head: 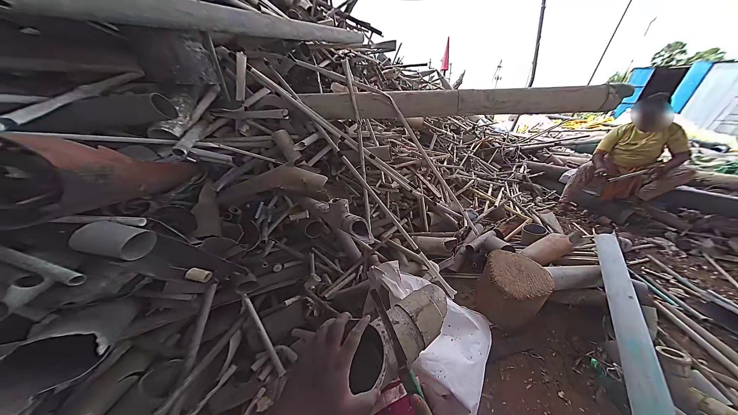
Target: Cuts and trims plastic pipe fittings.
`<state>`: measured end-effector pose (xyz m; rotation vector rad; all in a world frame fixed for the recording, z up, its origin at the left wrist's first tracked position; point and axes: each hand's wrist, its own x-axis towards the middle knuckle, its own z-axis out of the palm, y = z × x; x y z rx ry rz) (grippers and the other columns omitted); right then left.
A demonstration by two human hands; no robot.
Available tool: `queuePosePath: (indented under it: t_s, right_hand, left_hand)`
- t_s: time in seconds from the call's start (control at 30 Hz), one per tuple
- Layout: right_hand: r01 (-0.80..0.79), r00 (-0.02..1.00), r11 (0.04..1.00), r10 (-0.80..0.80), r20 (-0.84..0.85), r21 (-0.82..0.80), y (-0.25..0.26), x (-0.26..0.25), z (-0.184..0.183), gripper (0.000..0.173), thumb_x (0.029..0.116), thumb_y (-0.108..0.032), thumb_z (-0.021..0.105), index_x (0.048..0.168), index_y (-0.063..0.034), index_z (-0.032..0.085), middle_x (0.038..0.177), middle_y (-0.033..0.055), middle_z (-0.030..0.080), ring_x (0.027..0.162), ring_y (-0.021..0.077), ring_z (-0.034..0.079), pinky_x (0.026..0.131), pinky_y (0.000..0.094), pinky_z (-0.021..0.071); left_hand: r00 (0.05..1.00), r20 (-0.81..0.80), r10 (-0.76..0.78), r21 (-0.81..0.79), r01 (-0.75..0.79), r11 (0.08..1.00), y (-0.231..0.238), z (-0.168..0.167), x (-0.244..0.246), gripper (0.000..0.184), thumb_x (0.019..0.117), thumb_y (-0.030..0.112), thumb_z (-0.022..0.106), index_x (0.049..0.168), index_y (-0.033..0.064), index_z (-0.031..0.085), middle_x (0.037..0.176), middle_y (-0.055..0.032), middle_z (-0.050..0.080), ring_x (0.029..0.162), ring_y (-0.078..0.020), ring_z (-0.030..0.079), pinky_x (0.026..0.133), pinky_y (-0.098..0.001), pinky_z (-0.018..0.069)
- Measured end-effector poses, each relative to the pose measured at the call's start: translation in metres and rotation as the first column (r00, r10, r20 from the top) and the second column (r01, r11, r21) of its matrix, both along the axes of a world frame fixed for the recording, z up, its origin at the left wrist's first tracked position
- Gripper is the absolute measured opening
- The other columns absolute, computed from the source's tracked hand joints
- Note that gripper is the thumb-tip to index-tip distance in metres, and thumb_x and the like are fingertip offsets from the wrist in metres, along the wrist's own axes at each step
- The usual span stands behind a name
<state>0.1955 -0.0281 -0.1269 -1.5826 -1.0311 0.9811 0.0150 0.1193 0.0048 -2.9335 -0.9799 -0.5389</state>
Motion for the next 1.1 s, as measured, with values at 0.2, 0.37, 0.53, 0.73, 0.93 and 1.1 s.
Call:
queuePosePath:
  t_s: [0.2,0.37,0.53,0.73,0.93,1.1]
  right_hand:
    - [0.138,0.988,0.988,-0.142,-0.063,-0.064,0.002,-0.002,0.006,0.036,0.1099,-0.028,0.034,0.118,0.0043,0.050,0.066,0.0017,0.047,0.053,0.0115,0.047,0.054,0.0321,0.0458]
    - [0.148,0.986,0.982,-0.156,-0.059,-0.118,-0.011,0.021,0.019,0.032,0.1096,-0.027,0.041,0.114,0.0007,0.055,0.070,0.0000,0.049,0.056,0.0078,0.047,0.056,0.0276,0.0430]
    - [0.185,0.968,0.975,-0.203,-0.148,-0.127,-0.009,0.009,0.022,0.031,0.1118,-0.027,0.033,0.113,-0.0001,0.048,0.063,-0.0015,0.044,0.048,0.0072,0.043,0.049,0.0255,0.0406]
    - [0.109,0.977,0.990,-0.123,-0.174,-0.089,-0.005,0.010,0.019,0.029,0.1102,-0.027,0.037,0.111,-0.0020,0.053,0.060,-0.0048,0.043,0.046,0.0038,0.040,0.046,0.0218,0.0373]
    - [-0.009,1.000,0.992,0.011,0.011,-0.125,-0.011,-0.002,0.020,0.037,0.1095,-0.028,0.036,0.118,0.0032,0.054,0.066,0.0020,0.049,0.054,0.0114,0.047,0.054,0.0313,0.0441]
    - [0.229,0.955,0.967,-0.246,-0.168,-0.113,-0.006,0.019,0.032,0.032,0.1123,-0.026,0.033,0.110,0.0007,0.051,0.058,-0.0031,0.044,0.043,0.0038,0.040,0.043,0.0207,0.0376]
  left_hand:
    - [0.999,0.032,-0.040,0.040,0.038,0.998,-0.006,-0.004,-0.003,0.111,0.0568,0.074,0.074,0.147,0.0117,0.056,0.142,-0.0292,0.055,0.125,-0.0543,0.054,0.095,-0.0665,0.0466]
    - [0.998,0.049,-0.045,0.072,0.041,0.997,-0.006,-0.007,-0.004,0.111,0.0579,0.075,0.072,0.145,0.0088,0.058,0.140,-0.0310,0.055,0.123,-0.0560,0.055,0.093,-0.0666,0.0474]
    - [0.996,0.076,-0.044,0.073,0.039,0.997,-0.001,-0.009,-0.004,0.111,0.0552,0.075,0.071,0.146,0.0113,0.058,0.140,-0.0287,0.057,0.123,-0.0538,0.056,0.093,-0.0663,0.0473]
    - [0.999,0.048,-0.022,0.029,0.021,0.999,-0.001,-0.007,-0.006,0.111,0.0567,0.074,0.074,0.148,0.0130,0.055,0.143,-0.0279,0.054,0.127,-0.0531,0.054,0.095,-0.0665,0.0464]
    - [0.996,0.074,-0.052,0.101,0.044,0.994,-0.009,-0.009,-0.005,0.111,0.0533,0.075,0.072,0.144,0.0120,0.059,0.139,-0.0272,0.058,0.124,-0.0520,0.057,0.093,-0.0648,0.0481]
    - [0.997,0.052,-0.055,0.079,0.051,0.996,-0.013,-0.008,-0.003,0.111,0.0530,0.073,0.076,0.146,0.0153,0.058,0.142,-0.0251,0.057,0.126,-0.0509,0.056,0.094,-0.0648,0.0481]
